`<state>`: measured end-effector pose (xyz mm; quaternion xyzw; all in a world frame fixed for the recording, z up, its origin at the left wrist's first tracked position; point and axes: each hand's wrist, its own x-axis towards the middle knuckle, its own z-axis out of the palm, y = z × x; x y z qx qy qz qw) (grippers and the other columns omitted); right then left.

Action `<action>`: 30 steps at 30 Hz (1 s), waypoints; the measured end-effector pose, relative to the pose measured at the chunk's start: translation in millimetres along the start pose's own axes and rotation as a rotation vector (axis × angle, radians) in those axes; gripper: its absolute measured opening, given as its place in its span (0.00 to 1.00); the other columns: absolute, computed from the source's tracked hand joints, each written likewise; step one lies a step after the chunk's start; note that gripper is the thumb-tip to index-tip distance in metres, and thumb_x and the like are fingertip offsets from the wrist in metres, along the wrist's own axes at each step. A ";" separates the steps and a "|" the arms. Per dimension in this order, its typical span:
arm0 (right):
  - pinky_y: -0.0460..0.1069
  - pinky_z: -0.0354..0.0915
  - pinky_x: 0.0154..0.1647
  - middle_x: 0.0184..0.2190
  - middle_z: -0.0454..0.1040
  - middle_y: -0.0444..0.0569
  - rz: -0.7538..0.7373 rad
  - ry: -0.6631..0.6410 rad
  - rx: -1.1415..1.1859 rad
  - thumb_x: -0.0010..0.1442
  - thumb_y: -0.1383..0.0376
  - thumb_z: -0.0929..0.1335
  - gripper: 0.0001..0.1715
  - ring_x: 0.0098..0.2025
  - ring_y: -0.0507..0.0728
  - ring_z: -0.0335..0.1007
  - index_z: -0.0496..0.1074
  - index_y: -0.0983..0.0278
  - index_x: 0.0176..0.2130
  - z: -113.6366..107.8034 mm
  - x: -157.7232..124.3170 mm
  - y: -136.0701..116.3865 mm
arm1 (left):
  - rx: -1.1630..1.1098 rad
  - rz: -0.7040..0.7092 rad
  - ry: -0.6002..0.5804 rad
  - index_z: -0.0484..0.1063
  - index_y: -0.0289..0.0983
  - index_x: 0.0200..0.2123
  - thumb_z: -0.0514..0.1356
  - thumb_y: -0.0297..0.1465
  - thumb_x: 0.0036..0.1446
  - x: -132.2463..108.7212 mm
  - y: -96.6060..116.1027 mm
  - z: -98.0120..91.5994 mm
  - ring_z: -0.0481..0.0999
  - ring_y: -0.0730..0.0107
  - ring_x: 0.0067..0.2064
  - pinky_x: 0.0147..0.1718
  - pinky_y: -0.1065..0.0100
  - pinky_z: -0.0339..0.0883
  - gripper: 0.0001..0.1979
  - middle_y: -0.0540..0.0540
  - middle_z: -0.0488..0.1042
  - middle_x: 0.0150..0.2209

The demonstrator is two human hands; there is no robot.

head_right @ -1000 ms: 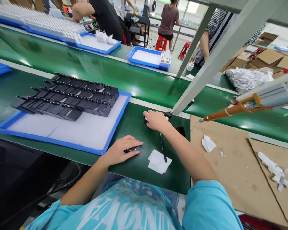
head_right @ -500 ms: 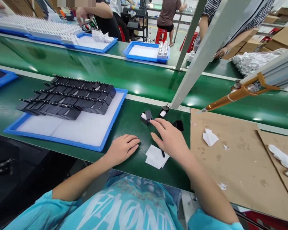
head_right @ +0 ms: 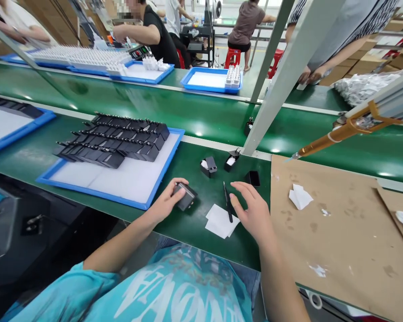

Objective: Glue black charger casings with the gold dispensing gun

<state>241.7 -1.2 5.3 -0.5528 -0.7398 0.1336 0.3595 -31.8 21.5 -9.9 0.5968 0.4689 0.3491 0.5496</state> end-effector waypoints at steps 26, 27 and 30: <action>0.42 0.68 0.20 0.49 0.75 0.46 0.048 -0.110 -0.120 0.62 0.56 0.65 0.17 0.43 0.55 0.75 0.71 0.54 0.50 8.8 -4.5 15.1 | -0.646 0.185 0.028 0.58 0.45 0.56 0.62 0.34 0.56 -36.2 -1.8 -70.2 0.77 0.63 0.37 0.32 0.58 0.77 0.26 0.46 0.68 0.42; 0.42 0.67 0.18 0.49 0.75 0.46 0.058 -0.120 -0.118 0.62 0.56 0.65 0.17 0.43 0.55 0.75 0.71 0.54 0.50 8.8 -4.3 14.4 | -0.616 0.194 0.027 0.58 0.46 0.57 0.62 0.35 0.56 -37.6 -2.3 -70.5 0.77 0.63 0.37 0.33 0.58 0.77 0.26 0.46 0.67 0.43; 0.41 0.67 0.18 0.49 0.75 0.47 0.070 -0.143 -0.105 0.62 0.55 0.65 0.17 0.43 0.55 0.75 0.71 0.54 0.50 9.3 -4.1 14.7 | -0.404 0.223 0.084 0.56 0.46 0.58 0.60 0.39 0.58 -39.3 -4.4 -74.3 0.76 0.64 0.37 0.34 0.59 0.75 0.26 0.46 0.67 0.42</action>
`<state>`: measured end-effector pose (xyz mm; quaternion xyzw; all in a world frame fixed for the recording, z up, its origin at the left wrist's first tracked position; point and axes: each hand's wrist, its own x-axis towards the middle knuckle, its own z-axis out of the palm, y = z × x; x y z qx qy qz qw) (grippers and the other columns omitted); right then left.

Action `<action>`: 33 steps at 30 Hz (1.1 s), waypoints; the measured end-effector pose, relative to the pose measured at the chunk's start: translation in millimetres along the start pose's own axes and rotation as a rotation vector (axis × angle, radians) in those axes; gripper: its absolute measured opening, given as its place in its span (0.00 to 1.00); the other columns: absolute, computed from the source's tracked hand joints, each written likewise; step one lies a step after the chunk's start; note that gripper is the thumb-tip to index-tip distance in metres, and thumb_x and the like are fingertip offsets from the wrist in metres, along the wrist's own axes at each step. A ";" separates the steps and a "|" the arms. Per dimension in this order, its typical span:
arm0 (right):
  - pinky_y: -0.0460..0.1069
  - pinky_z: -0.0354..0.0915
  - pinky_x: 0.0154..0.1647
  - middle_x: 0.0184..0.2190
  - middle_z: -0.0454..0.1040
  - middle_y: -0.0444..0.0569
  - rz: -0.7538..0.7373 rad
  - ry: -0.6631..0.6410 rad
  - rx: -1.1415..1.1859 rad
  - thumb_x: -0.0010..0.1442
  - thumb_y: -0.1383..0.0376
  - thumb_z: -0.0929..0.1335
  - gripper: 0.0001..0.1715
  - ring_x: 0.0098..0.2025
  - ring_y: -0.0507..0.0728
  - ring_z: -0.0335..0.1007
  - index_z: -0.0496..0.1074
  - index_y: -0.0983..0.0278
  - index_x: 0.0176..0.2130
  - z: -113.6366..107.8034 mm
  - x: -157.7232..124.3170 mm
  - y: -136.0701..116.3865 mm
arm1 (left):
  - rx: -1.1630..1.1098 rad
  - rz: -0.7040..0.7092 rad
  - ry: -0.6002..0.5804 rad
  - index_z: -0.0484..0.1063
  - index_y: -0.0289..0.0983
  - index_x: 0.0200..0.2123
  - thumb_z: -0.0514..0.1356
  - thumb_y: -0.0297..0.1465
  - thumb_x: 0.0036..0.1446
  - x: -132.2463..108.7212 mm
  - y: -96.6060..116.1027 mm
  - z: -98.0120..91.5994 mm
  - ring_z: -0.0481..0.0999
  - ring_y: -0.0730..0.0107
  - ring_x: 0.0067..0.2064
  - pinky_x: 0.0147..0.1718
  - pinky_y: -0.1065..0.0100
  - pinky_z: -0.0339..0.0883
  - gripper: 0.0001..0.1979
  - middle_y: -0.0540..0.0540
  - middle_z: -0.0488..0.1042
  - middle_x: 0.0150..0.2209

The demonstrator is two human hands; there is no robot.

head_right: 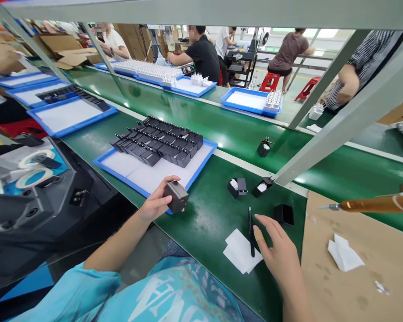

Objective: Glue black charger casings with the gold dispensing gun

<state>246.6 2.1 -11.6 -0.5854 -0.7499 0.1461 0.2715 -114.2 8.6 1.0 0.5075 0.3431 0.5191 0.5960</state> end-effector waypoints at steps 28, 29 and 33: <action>0.53 0.72 0.37 0.47 0.72 0.59 -0.079 0.026 -0.152 0.61 0.51 0.64 0.34 0.37 0.54 0.74 0.62 0.71 0.58 12.5 256.2 -53.5 | 1.708 0.325 0.523 0.62 0.36 0.60 0.58 0.41 0.58 62.2 7.6 -141.1 0.53 0.41 0.64 0.59 0.44 0.50 0.29 0.30 0.56 0.63; 0.51 0.72 0.37 0.43 0.73 0.55 -0.075 0.031 -0.145 0.62 0.51 0.64 0.32 0.35 0.52 0.73 0.65 0.71 0.55 21.0 275.7 -52.9 | 1.690 0.348 0.526 0.63 0.35 0.59 0.58 0.42 0.59 62.2 7.6 -142.4 0.53 0.42 0.64 0.59 0.45 0.50 0.28 0.31 0.57 0.63; 0.49 0.71 0.34 0.34 0.74 0.47 -0.130 0.060 -0.098 0.64 0.51 0.62 0.25 0.31 0.49 0.71 0.70 0.68 0.46 43.5 317.4 -59.1 | 1.660 0.409 0.525 0.64 0.35 0.57 0.57 0.43 0.59 62.6 7.3 -148.2 0.55 0.44 0.64 0.60 0.47 0.52 0.26 0.32 0.59 0.61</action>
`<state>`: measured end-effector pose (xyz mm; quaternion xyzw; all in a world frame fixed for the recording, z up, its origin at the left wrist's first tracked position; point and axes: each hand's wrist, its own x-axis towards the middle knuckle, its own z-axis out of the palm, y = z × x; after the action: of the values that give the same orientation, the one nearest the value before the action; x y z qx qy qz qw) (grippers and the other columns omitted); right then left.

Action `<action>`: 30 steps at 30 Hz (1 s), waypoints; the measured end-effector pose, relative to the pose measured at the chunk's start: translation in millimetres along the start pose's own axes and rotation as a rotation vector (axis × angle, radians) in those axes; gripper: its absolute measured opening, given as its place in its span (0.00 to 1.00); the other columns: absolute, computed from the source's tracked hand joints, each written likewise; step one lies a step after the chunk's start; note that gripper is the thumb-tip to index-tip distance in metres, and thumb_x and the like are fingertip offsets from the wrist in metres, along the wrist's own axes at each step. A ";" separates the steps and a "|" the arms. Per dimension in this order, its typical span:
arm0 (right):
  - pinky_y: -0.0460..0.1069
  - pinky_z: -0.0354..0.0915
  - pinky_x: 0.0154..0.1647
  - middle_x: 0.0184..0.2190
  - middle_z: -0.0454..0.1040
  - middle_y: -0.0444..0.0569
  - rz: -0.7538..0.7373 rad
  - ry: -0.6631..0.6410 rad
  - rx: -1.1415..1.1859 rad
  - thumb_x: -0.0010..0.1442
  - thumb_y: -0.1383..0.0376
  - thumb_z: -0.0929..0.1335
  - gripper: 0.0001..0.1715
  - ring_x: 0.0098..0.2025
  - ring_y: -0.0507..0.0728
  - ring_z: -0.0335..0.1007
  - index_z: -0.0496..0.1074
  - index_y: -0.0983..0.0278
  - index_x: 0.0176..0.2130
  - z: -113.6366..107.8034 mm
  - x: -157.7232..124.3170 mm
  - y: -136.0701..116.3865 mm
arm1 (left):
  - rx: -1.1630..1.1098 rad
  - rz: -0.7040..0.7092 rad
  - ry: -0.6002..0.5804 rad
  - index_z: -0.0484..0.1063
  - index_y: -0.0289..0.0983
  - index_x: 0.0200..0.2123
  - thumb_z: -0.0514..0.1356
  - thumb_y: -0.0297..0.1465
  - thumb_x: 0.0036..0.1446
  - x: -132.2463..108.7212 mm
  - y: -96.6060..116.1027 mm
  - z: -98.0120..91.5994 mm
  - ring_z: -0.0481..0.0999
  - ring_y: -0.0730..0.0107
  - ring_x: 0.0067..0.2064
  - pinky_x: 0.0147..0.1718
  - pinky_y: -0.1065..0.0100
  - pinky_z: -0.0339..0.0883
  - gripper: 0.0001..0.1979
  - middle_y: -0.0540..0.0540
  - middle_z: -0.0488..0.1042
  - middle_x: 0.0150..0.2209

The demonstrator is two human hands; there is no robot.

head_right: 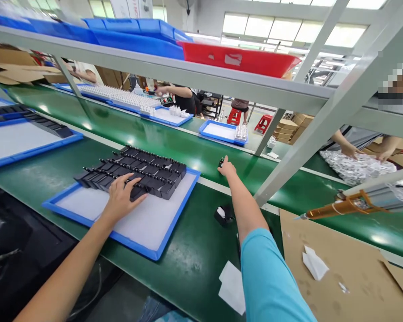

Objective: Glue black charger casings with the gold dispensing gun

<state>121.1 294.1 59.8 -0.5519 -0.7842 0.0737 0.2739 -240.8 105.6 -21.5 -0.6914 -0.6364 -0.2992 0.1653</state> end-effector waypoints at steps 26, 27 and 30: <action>0.53 0.74 0.43 0.50 0.75 0.50 0.194 -0.140 0.372 0.60 0.57 0.67 0.41 0.42 0.55 0.77 0.47 0.51 0.66 -61.6 -313.7 -56.4 | -0.926 0.041 -0.496 0.47 0.46 0.66 0.57 0.26 0.56 -91.7 228.9 -28.3 0.67 0.55 0.57 0.53 0.54 0.66 0.37 0.38 0.58 0.61; 0.53 0.74 0.43 0.47 0.75 0.49 0.232 0.009 0.394 0.61 0.58 0.67 0.35 0.41 0.54 0.77 0.53 0.52 0.63 -74.8 -314.2 -49.0 | -0.934 0.043 -0.536 0.44 0.46 0.67 0.58 0.26 0.56 -93.9 234.1 -26.1 0.65 0.53 0.59 0.54 0.52 0.65 0.39 0.37 0.56 0.62; 0.56 0.73 0.44 0.40 0.72 0.49 0.279 0.627 0.323 0.61 0.61 0.65 0.22 0.41 0.56 0.75 0.60 0.57 0.55 -115.2 -304.9 -9.7 | -0.911 0.021 -0.589 0.36 0.48 0.68 0.63 0.33 0.55 -97.4 243.4 -21.2 0.64 0.50 0.59 0.53 0.50 0.65 0.46 0.37 0.56 0.62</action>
<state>245.3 -7.4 54.4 -0.5989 -0.5578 0.0607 0.5714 -7.9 -16.3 -29.0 -0.7541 -0.4546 -0.3366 -0.3337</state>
